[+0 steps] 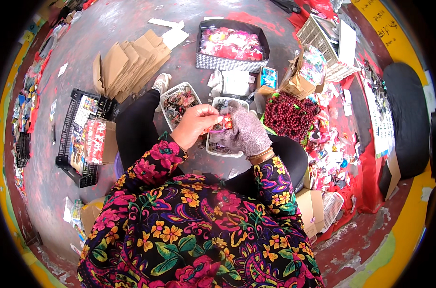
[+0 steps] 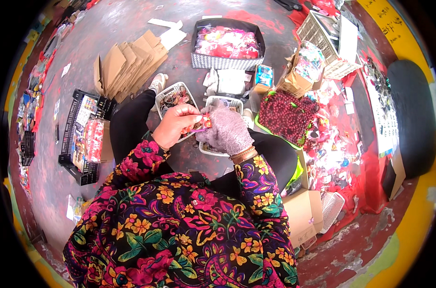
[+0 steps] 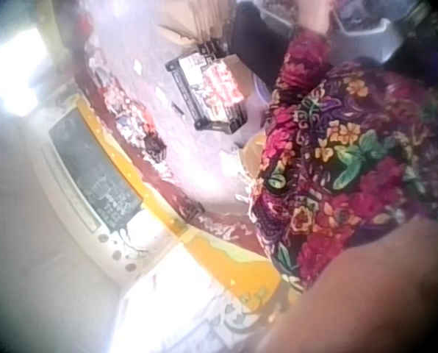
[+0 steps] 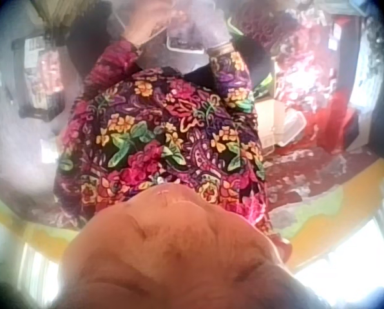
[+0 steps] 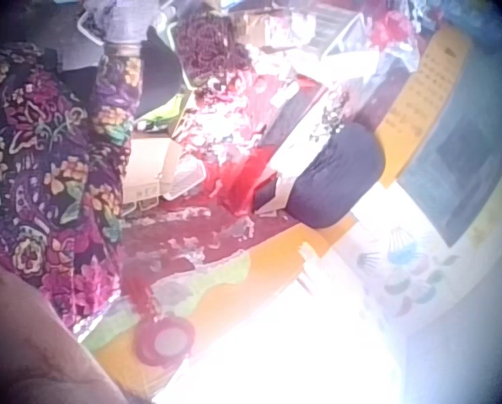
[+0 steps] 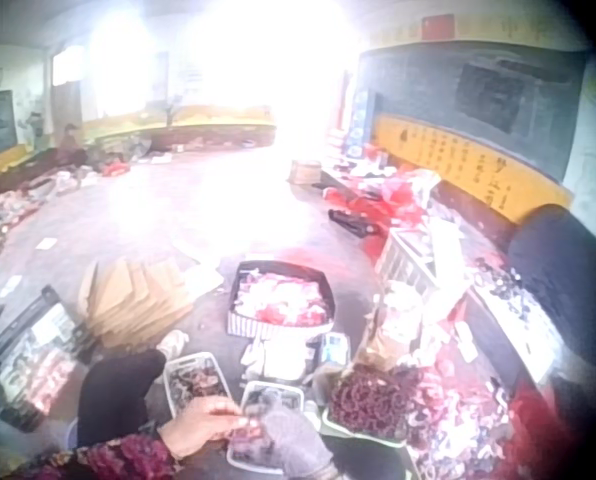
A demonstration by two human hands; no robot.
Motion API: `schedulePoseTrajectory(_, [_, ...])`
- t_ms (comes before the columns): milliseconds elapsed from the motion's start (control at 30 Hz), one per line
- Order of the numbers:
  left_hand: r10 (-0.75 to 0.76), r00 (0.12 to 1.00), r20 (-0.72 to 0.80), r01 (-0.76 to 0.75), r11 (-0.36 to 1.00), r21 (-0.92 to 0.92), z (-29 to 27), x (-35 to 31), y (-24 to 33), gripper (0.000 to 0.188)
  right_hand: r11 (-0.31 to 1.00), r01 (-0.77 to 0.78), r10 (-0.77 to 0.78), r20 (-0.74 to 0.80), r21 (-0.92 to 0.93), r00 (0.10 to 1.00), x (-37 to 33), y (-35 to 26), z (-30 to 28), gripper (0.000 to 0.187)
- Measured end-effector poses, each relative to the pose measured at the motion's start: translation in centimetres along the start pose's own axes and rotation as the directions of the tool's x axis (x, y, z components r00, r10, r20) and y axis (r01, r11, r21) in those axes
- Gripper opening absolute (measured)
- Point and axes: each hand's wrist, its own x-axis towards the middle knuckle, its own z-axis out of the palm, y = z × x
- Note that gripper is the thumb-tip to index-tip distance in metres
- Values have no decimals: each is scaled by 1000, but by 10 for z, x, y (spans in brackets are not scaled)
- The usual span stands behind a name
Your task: The person sits on the floor and wipes small hair accessories with a cloth. They pick items from a white basket, wipe each one, and place them into another basket. The person also dips the cloth into a purple bucket of water to clean it.
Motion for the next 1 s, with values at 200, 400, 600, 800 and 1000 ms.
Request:
schedulePoseTrajectory(200, [-5, 1000, 21, 2, 988, 152, 5, -1, 1, 10, 998, 49, -53, -100, -38, 994, -5, 20, 31, 31])
schedulePoseTrajectory(400, [-104, 994, 24, 96, 973, 208, 16, 1, -5, 15, 992, -120, 114, -129, -37, 985, -12, 27, 49, 30])
schedulePoseTrajectory(600, [-225, 968, 109, 246, 933, -264, -5, 4, -7, 14, 987, -57, 48, -64, -150, 997, 3, -1, 12, 18])
schedulePoseTrajectory(800, [-120, 980, 156, 187, 816, -547, -17, 5, -15, 15, 901, 177, -178, 36, -396, 983, 21, 3, 3, 15])
schedulePoseTrajectory(1000, [-122, 981, 150, 186, 809, -558, -18, 2, -13, 16, 712, 26, 47, 84, -702, 995, 18, 2, -18, 22])
